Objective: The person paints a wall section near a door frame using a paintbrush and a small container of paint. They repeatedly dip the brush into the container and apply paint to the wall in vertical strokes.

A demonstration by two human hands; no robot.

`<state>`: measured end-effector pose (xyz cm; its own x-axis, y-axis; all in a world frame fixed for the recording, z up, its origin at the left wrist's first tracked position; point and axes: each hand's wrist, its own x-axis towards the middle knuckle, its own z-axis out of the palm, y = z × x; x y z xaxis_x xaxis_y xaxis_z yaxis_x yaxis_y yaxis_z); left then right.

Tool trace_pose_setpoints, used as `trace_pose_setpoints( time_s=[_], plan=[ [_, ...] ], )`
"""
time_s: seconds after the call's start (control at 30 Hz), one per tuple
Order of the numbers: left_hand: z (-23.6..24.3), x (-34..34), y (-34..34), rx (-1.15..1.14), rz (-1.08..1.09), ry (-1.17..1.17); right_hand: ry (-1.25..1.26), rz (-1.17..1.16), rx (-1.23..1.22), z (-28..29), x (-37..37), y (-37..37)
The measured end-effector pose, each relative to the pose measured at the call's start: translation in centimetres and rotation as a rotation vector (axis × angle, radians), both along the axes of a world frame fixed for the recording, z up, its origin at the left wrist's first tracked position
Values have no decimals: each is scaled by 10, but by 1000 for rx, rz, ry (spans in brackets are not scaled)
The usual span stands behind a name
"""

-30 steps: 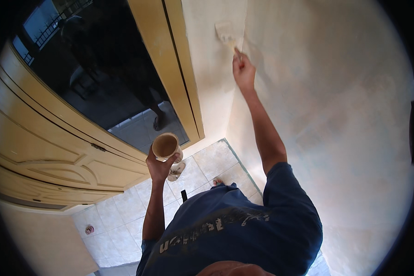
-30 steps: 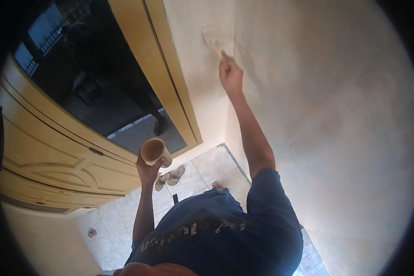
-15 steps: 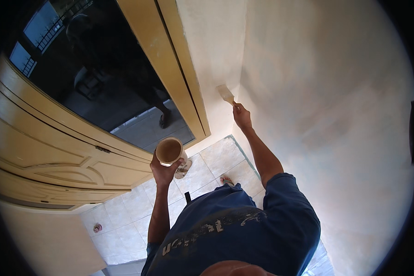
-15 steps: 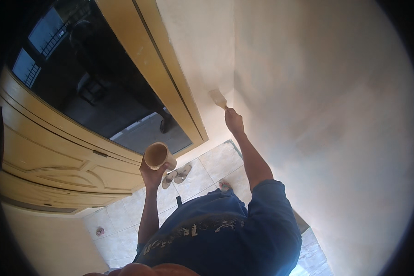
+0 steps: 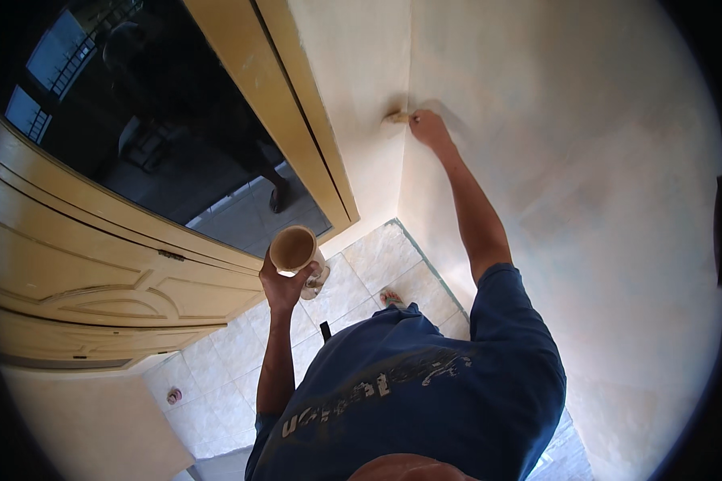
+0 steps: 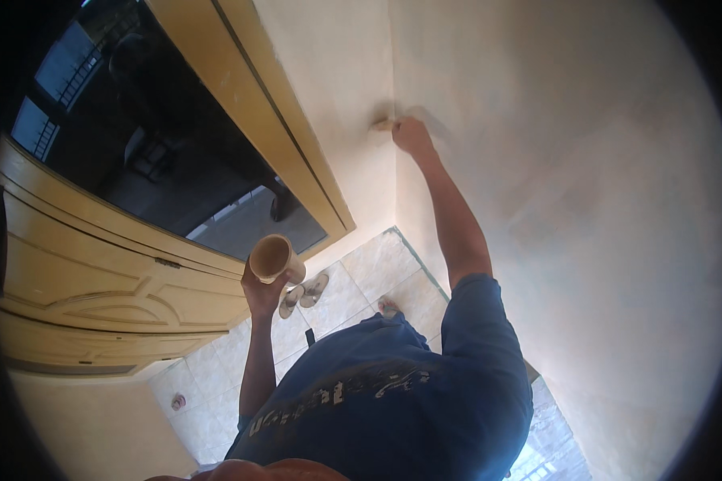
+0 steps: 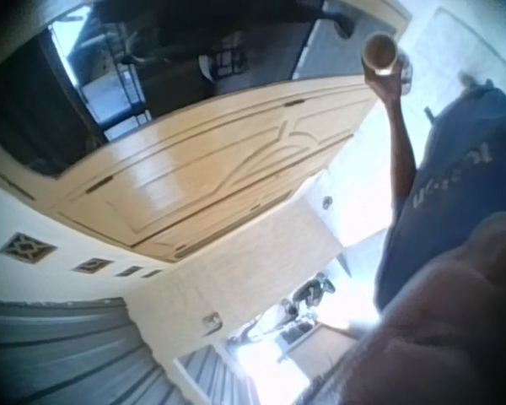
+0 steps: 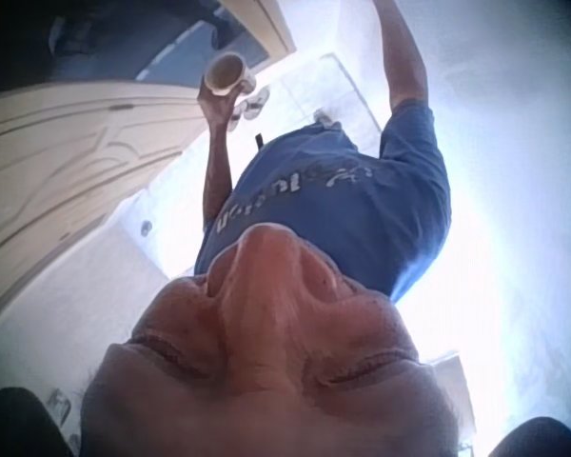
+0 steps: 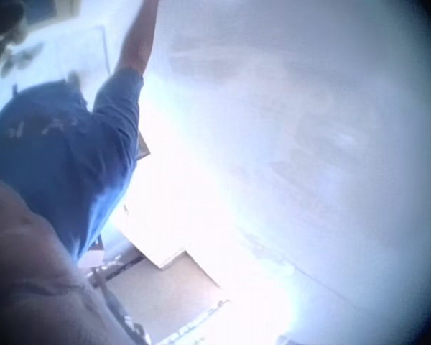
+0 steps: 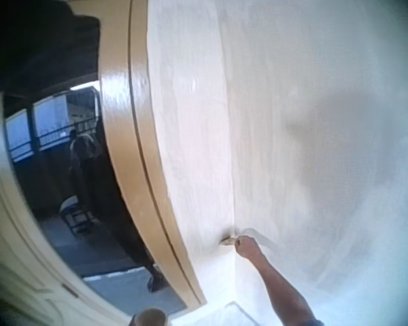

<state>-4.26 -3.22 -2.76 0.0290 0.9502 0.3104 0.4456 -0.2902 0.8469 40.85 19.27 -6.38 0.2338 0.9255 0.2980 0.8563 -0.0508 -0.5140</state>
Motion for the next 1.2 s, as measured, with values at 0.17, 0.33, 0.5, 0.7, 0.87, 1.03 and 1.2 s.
trace_pose_setpoints(
  time_s=[0.17,0.33,0.5,0.7,0.87,1.03,1.2],
  plan=[
    [1,1,1,-10,-11,-9,-17,-97,148,99,2,-18],
    [1,2,0,-2,-21,-36,239,-105,309,175,-24,-71],
    [-2,4,1,-2,-11,-37,256,-127,496,134,-40,-86],
    [-5,4,0,-45,-42,-70,399,-131,405,-23,-49,-54],
    [-10,1,-3,-50,-68,-57,377,-98,232,-130,-50,-64],
    [-8,4,-7,-57,-72,-56,407,-55,-9,-184,-41,-80],
    [-7,8,-2,-51,-104,-73,341,-78,-88,-203,-24,-64]
  ],
)
